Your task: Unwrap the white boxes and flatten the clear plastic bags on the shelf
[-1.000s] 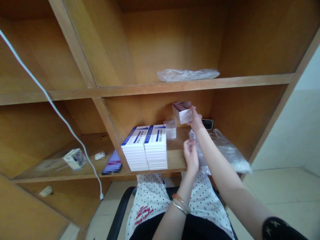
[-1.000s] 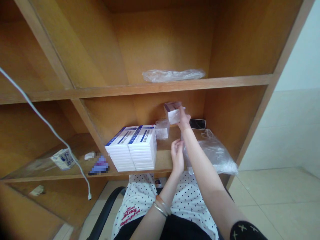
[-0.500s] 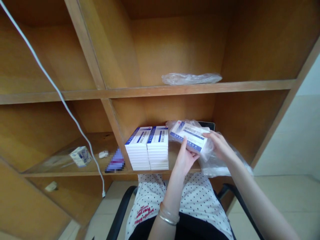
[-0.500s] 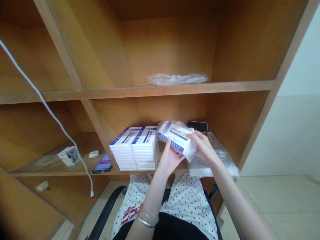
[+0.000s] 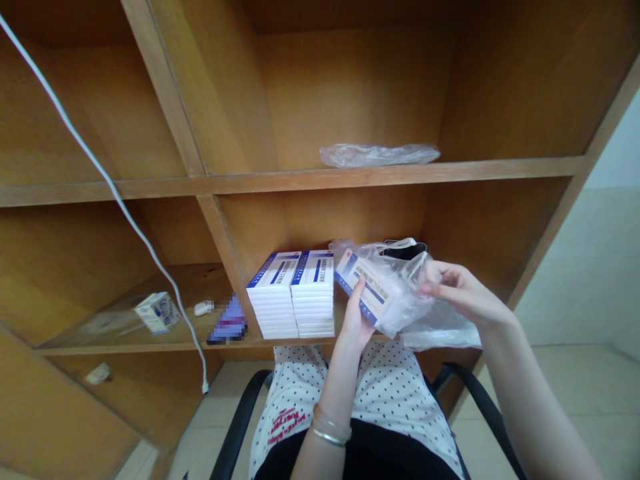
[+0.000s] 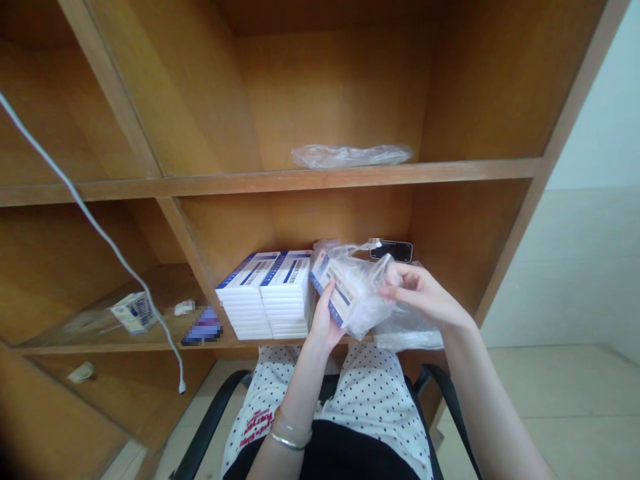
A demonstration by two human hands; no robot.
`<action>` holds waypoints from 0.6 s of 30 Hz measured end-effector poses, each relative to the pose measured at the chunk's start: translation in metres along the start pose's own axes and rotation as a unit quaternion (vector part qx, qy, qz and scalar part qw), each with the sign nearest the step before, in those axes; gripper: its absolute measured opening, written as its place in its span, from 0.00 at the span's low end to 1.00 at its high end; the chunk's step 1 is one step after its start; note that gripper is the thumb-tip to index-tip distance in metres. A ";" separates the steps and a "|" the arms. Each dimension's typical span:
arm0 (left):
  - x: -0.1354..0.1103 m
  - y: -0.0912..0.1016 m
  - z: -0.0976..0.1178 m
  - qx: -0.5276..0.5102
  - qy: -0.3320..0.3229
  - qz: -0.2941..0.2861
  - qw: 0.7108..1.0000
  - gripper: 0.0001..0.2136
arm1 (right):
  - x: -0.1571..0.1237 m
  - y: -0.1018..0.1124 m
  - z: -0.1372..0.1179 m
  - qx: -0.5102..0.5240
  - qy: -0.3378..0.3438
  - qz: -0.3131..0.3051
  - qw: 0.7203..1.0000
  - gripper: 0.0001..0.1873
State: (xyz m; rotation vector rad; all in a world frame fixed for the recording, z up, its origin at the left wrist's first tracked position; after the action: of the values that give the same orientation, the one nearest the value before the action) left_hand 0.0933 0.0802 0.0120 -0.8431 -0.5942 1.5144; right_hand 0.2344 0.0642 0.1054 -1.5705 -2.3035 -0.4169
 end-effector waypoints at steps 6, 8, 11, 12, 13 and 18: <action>0.003 0.002 -0.003 0.005 -0.001 0.005 1.000 0.20 | -0.013 -0.018 -0.008 -0.044 -0.032 -0.160 0.986 0.08; 0.003 0.002 -0.003 0.007 -0.001 0.007 1.000 0.20 | -0.022 -0.027 -0.011 -0.065 -0.044 -0.241 0.967 0.10; 0.002 0.003 -0.001 0.004 -0.005 0.018 1.000 0.20 | -0.031 -0.034 -0.021 -0.088 -0.025 -0.307 0.947 0.15; 0.002 0.003 0.000 0.003 -0.007 0.020 1.000 0.20 | -0.031 -0.033 -0.021 -0.097 -0.027 -0.306 0.947 0.16; 0.001 0.002 0.001 0.002 -0.008 0.020 1.000 0.21 | -0.030 -0.031 -0.019 -0.109 -0.038 -0.297 0.948 0.18; -0.001 0.001 0.002 0.030 -0.014 0.013 0.999 0.20 | -0.018 -0.008 0.008 -0.189 -0.099 -0.200 0.956 0.27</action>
State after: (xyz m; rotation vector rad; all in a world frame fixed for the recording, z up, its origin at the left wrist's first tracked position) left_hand 0.0914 0.0798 0.0130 -0.7874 -0.5560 1.5624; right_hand 0.2319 0.0495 0.0903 -1.3364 -2.8402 -0.8804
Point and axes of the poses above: each hand's wrist, its own x-axis towards the middle knuckle, its own y-axis out of the back of the hand, z = x × y, the point moved 8 cm from there along x, towards the middle knuckle, and after that the axes turned 10 degrees about z, right-handed, at the moved point
